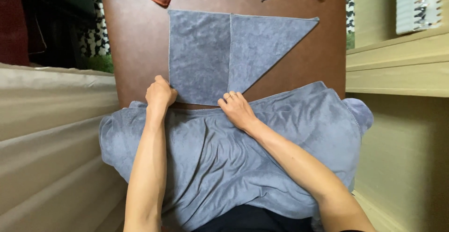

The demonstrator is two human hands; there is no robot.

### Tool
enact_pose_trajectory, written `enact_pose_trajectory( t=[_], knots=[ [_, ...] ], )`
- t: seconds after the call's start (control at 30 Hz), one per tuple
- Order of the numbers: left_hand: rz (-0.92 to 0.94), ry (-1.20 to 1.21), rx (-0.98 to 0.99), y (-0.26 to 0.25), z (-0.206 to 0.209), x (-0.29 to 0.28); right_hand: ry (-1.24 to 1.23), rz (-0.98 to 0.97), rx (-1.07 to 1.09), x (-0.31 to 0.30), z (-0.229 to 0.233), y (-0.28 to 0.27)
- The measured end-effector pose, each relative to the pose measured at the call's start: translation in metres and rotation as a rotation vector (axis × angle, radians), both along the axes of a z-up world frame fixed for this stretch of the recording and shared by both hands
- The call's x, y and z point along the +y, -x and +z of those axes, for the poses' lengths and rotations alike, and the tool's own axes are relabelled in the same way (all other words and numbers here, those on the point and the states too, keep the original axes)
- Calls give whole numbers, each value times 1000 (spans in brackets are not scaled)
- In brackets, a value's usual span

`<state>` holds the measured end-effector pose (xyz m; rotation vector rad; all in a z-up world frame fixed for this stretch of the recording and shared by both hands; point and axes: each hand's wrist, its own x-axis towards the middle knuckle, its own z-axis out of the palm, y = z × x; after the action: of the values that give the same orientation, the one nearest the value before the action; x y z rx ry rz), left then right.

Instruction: Folding a grey towel into a decorative shape on a massage table in a spa environment.

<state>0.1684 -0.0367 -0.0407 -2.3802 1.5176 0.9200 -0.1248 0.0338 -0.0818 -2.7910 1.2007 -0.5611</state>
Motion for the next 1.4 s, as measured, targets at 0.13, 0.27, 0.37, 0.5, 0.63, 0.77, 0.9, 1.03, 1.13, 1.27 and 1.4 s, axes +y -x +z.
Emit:
enact_pose_trajectory(
  t=[0.13, 0.27, 0.37, 0.5, 0.63, 0.77, 0.9, 1.03, 1.13, 1.27, 1.4],
  knots=[
    [64, -13, 48, -3, 7, -5, -14, 21, -22, -2, -2, 0],
    [81, 9, 62, -1, 30, -4, -69, -2, -13, -3, 11, -1],
    [80, 17, 50, -7, 26, -1, -108, -36, 32, -6, 34, 2],
    [63, 9, 135, -4, 47, 4, -158, -72, 68, -2, 20, 7],
    [-50, 13, 184, 6, 78, 11, -1, -18, 12, -3, 8, -1],
    [-377, -77, 49, -6, 37, 20, 48, 2, 0, -6, -3, -1],
    [-506, 14, -124, 0, 18, 27, 32, 9, -26, -7, 7, -1],
    [-629, 165, -251, 3, 1, 36, -82, 19, -63, -10, 9, 4],
    [-647, 257, -240, -4, -7, 28, -207, 11, -97, -19, 18, 11],
    [-340, 264, 17, -11, 40, 7, -461, 8, -119, -47, 52, 19],
    [-21, 534, 522, -24, 55, -14, -728, -20, -373, -88, 107, 33]
  ],
)
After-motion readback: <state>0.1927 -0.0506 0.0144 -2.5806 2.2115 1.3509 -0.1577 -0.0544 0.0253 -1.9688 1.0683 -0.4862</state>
